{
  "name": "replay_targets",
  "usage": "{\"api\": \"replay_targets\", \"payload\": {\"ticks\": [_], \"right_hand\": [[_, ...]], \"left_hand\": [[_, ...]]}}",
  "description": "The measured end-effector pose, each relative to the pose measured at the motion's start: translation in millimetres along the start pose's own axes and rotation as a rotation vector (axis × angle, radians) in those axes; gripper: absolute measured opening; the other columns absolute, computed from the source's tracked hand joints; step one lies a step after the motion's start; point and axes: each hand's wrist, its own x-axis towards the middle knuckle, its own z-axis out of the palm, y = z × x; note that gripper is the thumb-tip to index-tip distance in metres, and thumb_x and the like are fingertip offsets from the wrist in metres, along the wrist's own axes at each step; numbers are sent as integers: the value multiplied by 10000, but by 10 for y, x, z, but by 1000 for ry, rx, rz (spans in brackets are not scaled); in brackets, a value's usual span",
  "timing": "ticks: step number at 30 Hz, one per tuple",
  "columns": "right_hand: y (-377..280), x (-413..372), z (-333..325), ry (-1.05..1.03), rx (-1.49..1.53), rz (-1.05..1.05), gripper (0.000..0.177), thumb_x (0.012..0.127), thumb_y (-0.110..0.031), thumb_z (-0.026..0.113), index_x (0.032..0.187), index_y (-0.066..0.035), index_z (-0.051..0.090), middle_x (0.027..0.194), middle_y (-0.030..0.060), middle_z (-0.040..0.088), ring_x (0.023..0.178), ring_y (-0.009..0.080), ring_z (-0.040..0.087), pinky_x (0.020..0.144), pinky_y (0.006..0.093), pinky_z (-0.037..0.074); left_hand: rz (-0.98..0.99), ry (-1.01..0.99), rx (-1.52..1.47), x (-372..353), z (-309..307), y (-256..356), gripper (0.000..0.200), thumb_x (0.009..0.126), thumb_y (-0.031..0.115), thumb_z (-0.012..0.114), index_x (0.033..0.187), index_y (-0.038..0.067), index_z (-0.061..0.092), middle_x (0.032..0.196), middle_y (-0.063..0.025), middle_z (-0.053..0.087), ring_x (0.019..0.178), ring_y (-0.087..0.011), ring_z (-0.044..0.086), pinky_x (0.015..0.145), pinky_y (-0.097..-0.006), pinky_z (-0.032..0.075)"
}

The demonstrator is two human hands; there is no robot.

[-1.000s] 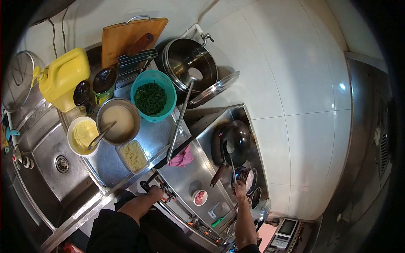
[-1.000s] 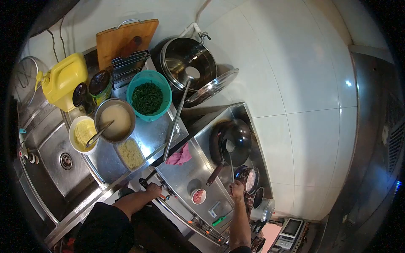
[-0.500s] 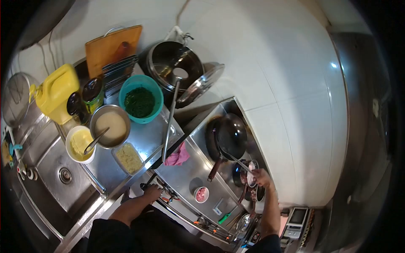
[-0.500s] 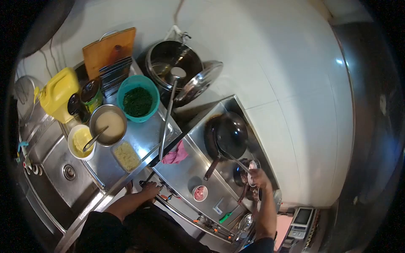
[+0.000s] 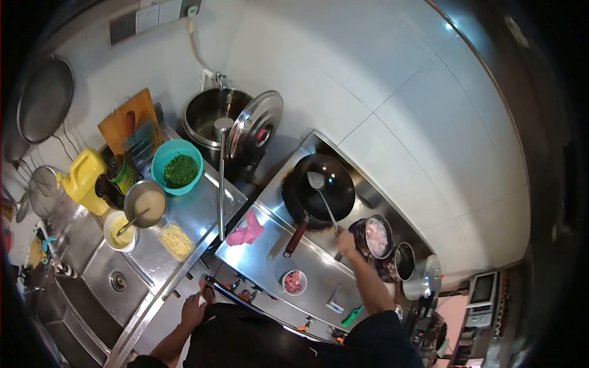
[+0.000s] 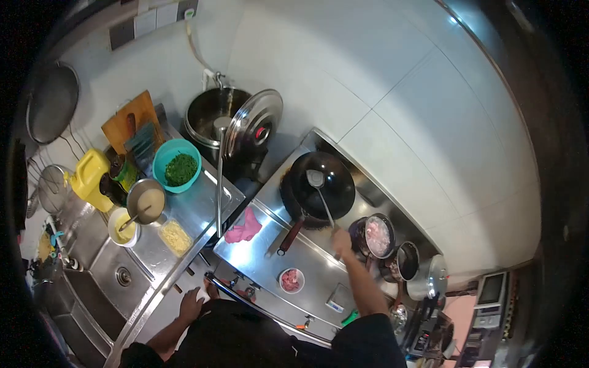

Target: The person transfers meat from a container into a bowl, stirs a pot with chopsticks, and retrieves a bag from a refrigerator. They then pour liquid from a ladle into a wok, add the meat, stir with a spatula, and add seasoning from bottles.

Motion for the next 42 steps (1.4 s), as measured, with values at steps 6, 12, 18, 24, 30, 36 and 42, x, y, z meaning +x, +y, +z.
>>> {"api": "replay_targets", "payload": {"ticks": [6,12,18,24,30,36,42], "right_hand": [[-673,-76,-439,360,321,293,382,967,-362,481,1258,-138,585,917,248,675,862,459,649,751,549,509],[-916,-285,-1459,422,274,204,339,982,-360,467,1145,-112,631,861,241,671,801,447,645,702,550,487],[-1753,-896,-2095,337,305,-70,329,971,-344,513,933,-53,662,810,240,656,777,439,640,681,524,476],[-3038,-1316,-1799,119,452,-499,240,920,-282,618,899,-47,661,719,213,639,706,419,638,622,492,470],[-4712,-1879,-1471,117,564,-820,211,880,-241,673,934,-51,602,849,155,637,764,385,622,661,460,481],[-5523,-2251,-1017,47,722,-947,232,860,-122,668,1059,-53,571,932,174,629,824,389,630,696,461,495],[-5832,-2568,-569,-432,292,-968,304,923,-181,572,1219,-115,562,1115,216,638,957,418,637,815,496,507]], "left_hand": [[-298,157,97,-989,96,-412,459,901,277,624,1288,55,517,1064,-184,656,1003,-371,606,873,-474,480],[-798,125,-166,-1783,423,-845,423,930,402,549,1159,48,587,901,-152,699,817,-308,662,785,-424,515],[-896,1,-784,-1879,1126,-1458,454,915,491,588,857,51,684,682,-59,597,602,-180,527,549,-368,418],[-843,-187,-1005,-1656,523,-796,580,917,523,592,1253,51,620,1099,-116,636,985,-200,591,877,-352,471],[-644,-108,-1032,-1863,706,-1268,534,922,439,592,1306,68,597,1244,-117,623,1090,-227,590,980,-348,451],[-860,155,-947,-1981,999,-1768,407,901,372,602,1097,25,688,1041,-121,693,961,-227,627,882,-378,482],[-930,-30,-1083,-1995,956,-2046,416,820,402,683,893,-5,720,862,-86,715,793,-222,652,744,-378,529]]}}
